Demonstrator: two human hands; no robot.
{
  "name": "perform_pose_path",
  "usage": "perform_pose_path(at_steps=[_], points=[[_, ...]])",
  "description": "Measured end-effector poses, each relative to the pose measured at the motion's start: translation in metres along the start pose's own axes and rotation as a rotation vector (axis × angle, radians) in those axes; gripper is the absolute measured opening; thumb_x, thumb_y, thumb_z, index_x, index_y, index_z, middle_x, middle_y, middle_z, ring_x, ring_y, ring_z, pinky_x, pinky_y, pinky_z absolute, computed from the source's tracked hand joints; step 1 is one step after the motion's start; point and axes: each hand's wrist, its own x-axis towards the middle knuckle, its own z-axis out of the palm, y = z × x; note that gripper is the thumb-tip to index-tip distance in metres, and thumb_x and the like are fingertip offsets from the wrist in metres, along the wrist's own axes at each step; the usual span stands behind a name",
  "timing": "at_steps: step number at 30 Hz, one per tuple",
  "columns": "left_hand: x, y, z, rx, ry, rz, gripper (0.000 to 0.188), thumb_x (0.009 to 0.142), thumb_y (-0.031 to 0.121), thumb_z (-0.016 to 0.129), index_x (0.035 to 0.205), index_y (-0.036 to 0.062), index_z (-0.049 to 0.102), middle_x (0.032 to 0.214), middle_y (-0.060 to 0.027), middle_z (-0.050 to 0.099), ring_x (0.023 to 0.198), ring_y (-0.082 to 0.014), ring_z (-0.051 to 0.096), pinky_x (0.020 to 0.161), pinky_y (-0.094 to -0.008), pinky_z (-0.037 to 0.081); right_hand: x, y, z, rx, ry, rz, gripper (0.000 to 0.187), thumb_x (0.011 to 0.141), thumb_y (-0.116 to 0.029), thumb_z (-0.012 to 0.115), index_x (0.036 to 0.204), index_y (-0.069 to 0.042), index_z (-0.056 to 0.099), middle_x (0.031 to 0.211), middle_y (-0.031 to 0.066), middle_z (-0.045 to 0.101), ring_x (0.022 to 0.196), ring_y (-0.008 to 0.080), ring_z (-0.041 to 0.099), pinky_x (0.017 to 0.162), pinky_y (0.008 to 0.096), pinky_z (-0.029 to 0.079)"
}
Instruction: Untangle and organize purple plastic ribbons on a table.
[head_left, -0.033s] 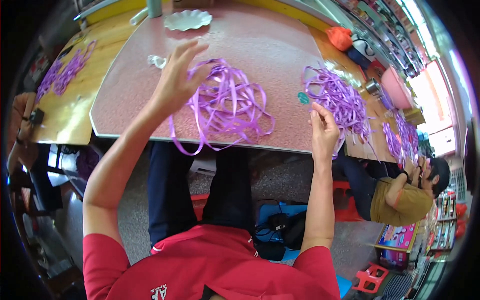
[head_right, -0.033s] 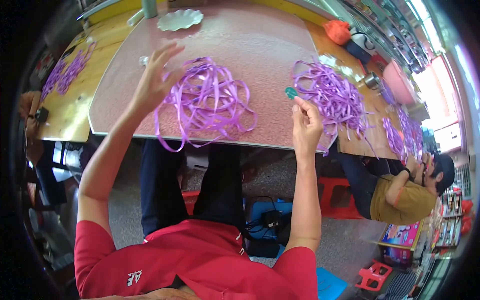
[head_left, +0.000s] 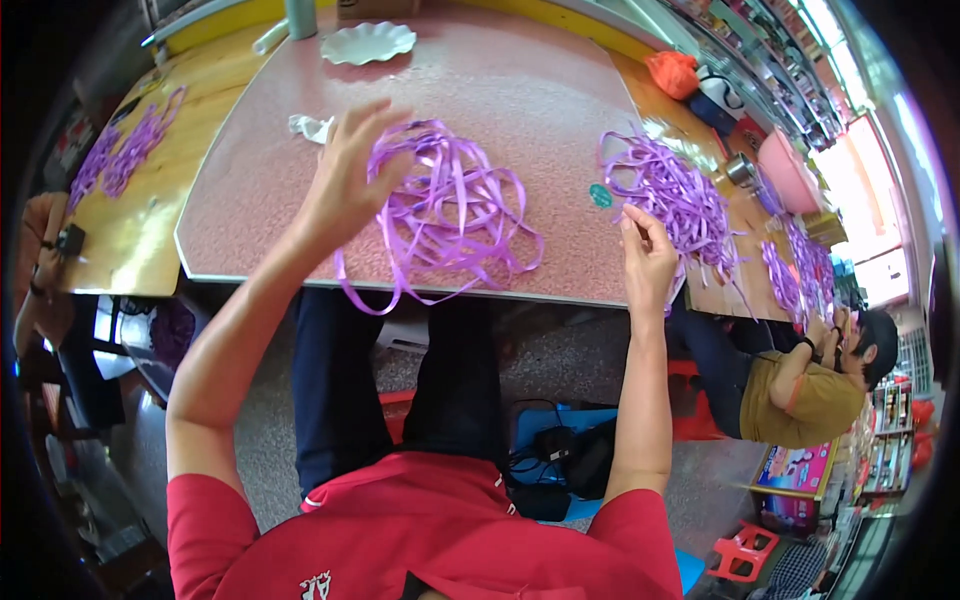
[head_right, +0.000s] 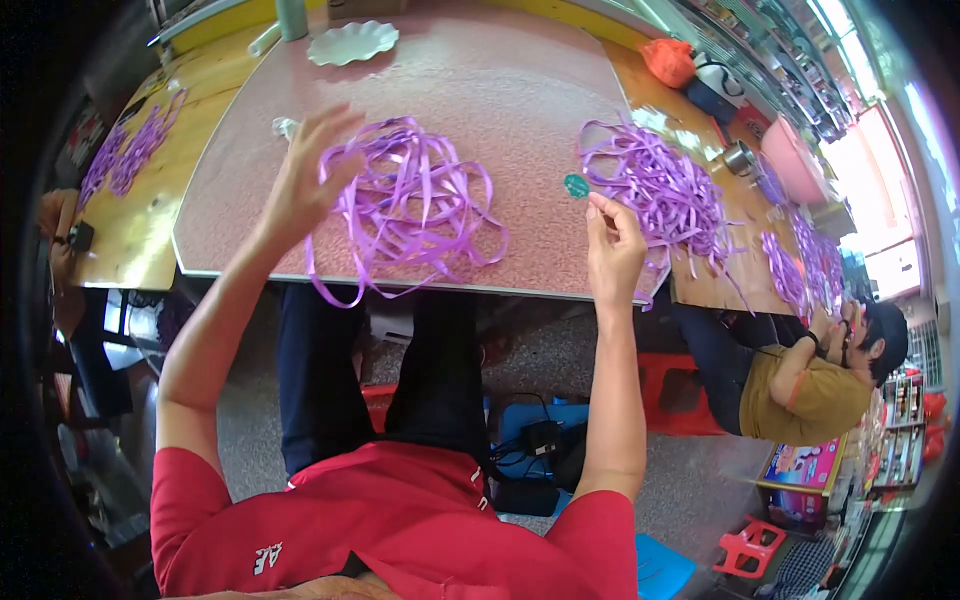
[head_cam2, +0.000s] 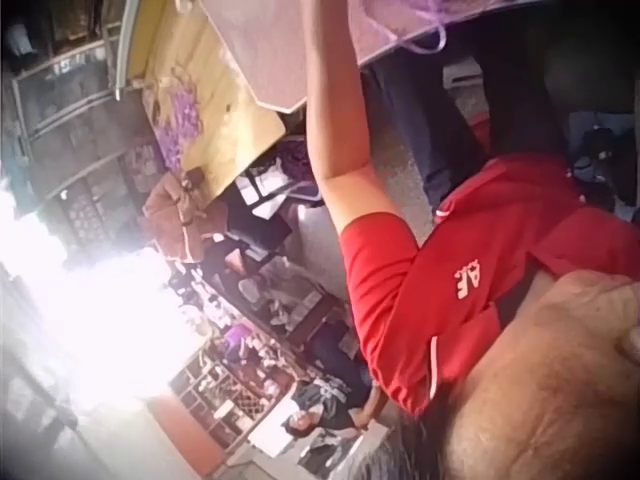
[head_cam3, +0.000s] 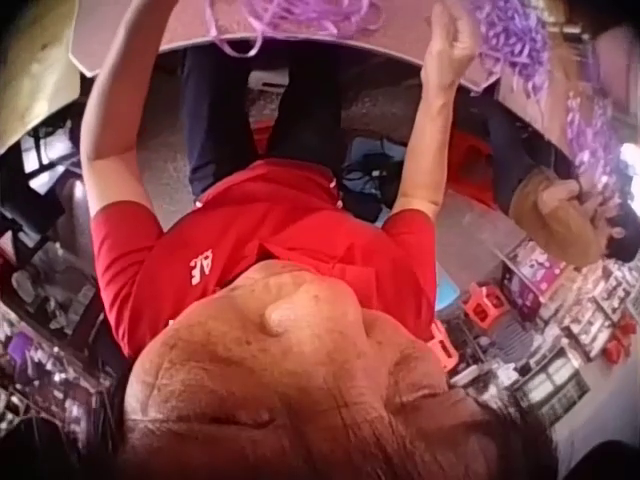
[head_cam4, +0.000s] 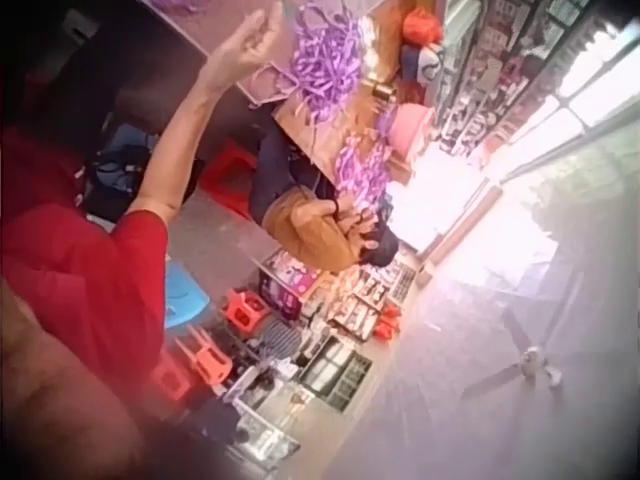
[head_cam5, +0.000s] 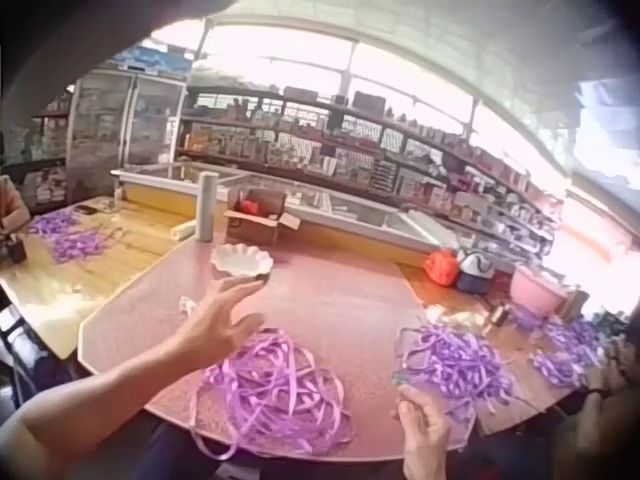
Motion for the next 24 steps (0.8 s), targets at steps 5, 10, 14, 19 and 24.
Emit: perform_pose_path(at_steps=[5,10,14,19,24], points=[[-0.04,0.039,0.011,-0.15,-0.189,-0.05,0.039,0.09,0.015,0.066,0.128,0.0083,0.06,0.143,-0.0166,0.046,0.137,-0.0337,0.039,0.114,-0.0463,0.03,0.06,0.037,-0.016,-0.662,-0.108,-0.295,0.019,0.09,-0.011,0.067,0.108,-0.006,0.072,0.095,0.0109,0.071,0.079,0.0208,0.066,0.073,0.0315,0.052],[-0.051,0.067,0.019,-0.279,-0.239,-0.07,0.037,0.089,0.011,0.066,0.126,0.0081,0.06,0.142,-0.0156,0.046,0.136,-0.0338,0.04,0.112,-0.0455,0.032,0.128,0.074,0.0,-0.775,-0.049,-0.265,0.019,0.09,-0.017,0.063,0.103,-0.007,0.073,0.102,0.0166,0.071,0.092,0.0321,0.069,0.078,0.0396,0.053],[-0.055,0.078,0.02,-0.35,-0.25,-0.108,0.035,0.09,0.011,0.065,0.124,0.0078,0.061,0.142,-0.016,0.045,0.135,-0.0336,0.041,0.111,-0.0449,0.033,0.173,0.083,0.025,-0.942,-0.021,-0.091,0.024,0.088,-0.026,0.064,0.102,-0.01,0.074,0.101,0.0194,0.07,0.097,0.0376,0.067,0.08,0.0466,0.053],[-0.057,0.084,0.019,-0.385,-0.275,-0.114,0.033,0.09,0.009,0.065,0.124,0.0076,0.061,0.141,-0.0162,0.046,0.135,-0.0333,0.041,0.111,-0.0445,0.034,0.194,0.096,0.074,-1.193,-0.074,0.014,0.036,0.085,-0.042,0.062,0.096,-0.011,0.077,0.095,0.0202,0.072,0.091,0.0388,0.069,0.077,0.0486,0.054],[-0.044,0.061,0.024,-0.556,-0.252,-0.203,0.032,0.094,0.011,0.061,0.126,0.0069,0.06,0.14,-0.0134,0.049,0.132,-0.0262,0.046,0.109,-0.0413,0.037,0.177,0.057,0.136,-0.373,-0.274,-0.003,0.036,0.086,-0.034,0.071,0.095,0.0,0.073,0.083,0.0116,0.072,0.073,0.0205,0.068,0.065,0.036,0.054]])
